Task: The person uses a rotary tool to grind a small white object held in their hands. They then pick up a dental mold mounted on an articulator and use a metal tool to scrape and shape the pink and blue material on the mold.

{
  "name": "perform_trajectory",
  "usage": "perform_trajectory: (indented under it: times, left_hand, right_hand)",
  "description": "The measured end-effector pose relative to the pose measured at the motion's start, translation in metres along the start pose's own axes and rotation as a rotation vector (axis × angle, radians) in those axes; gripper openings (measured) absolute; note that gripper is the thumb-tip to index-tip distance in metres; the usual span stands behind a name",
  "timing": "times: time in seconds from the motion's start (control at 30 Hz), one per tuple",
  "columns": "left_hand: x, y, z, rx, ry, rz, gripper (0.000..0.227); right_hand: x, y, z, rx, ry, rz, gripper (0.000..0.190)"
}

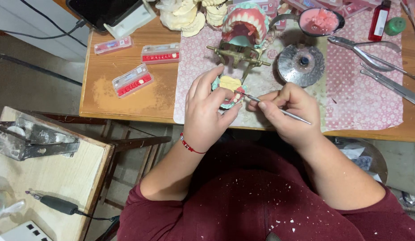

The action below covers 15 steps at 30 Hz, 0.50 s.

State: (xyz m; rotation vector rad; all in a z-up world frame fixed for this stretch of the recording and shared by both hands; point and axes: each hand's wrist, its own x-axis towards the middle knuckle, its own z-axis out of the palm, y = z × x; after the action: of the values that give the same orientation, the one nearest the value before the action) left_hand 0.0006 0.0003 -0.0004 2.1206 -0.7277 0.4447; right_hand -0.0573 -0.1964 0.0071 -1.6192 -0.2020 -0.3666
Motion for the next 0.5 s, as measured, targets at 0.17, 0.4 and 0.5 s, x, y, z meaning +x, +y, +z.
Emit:
perform_trajectory:
  times: [0.17, 0.4, 0.5]
  left_hand:
    - [-0.001, -0.001, -0.001, 0.007, -0.006, -0.001, 0.025]
    - [0.001, 0.000, -0.001, -0.006, -0.006, -0.002, 0.024]
    - [0.000, -0.001, 0.000, -0.007, -0.003, 0.001, 0.024]
  right_hand:
    - [-0.007, 0.002, 0.001, -0.095, 0.018, -0.015, 0.027]
    - [-0.014, 0.007, 0.003, -0.343, 0.065, -0.132, 0.023]
    - [-0.016, 0.009, 0.001, -0.372, 0.076, -0.142, 0.023]
